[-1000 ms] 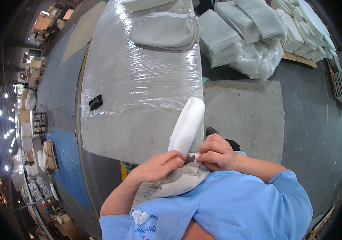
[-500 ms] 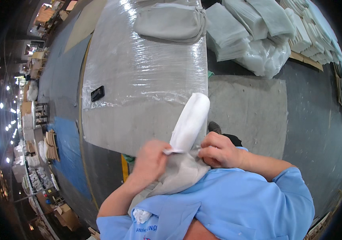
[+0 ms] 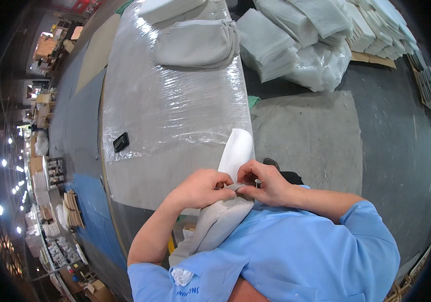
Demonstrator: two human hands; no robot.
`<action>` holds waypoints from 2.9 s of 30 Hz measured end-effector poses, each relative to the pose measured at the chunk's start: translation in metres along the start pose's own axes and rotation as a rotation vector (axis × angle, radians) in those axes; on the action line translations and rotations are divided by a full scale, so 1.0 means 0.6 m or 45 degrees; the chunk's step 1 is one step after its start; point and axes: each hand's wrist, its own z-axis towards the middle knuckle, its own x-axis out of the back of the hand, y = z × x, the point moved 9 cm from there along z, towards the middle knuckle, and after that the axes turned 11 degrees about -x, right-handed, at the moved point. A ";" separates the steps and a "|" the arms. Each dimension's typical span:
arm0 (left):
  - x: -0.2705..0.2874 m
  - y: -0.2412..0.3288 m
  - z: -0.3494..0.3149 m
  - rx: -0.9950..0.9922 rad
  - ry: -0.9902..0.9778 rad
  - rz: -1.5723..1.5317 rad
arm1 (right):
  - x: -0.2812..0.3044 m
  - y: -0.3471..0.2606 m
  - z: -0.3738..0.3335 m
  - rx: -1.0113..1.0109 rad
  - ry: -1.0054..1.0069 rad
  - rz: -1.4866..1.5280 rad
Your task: The person inserts white foam inserts into gray pillow covers, folds and smooths the covers, and places the finished pillows on a nearby stack. The person repeats this process for multiple pillows.
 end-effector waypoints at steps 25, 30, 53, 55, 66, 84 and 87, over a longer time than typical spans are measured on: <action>-0.032 -0.012 0.034 0.392 -0.199 -0.313 | -0.051 0.146 -0.016 -0.420 -0.445 1.101; -0.013 0.022 0.046 0.098 -0.190 0.136 | -0.045 0.132 -0.006 -0.298 -0.253 0.937; 0.003 -0.015 0.069 0.212 -0.321 -0.080 | 0.021 0.050 -0.002 0.102 0.260 -0.090; 0.000 -0.037 0.075 0.170 -0.179 -0.351 | 0.019 0.054 0.003 0.081 0.263 -0.132; 0.027 -0.020 0.074 0.085 0.044 -0.218 | -0.005 0.116 0.023 -0.300 -0.133 0.349; 0.039 0.011 0.093 0.241 -0.301 -0.006 | 0.034 0.038 0.013 0.243 0.301 -0.383; 0.007 -0.006 0.084 0.251 -0.526 -0.155 | 0.011 0.068 0.014 0.065 0.108 -0.294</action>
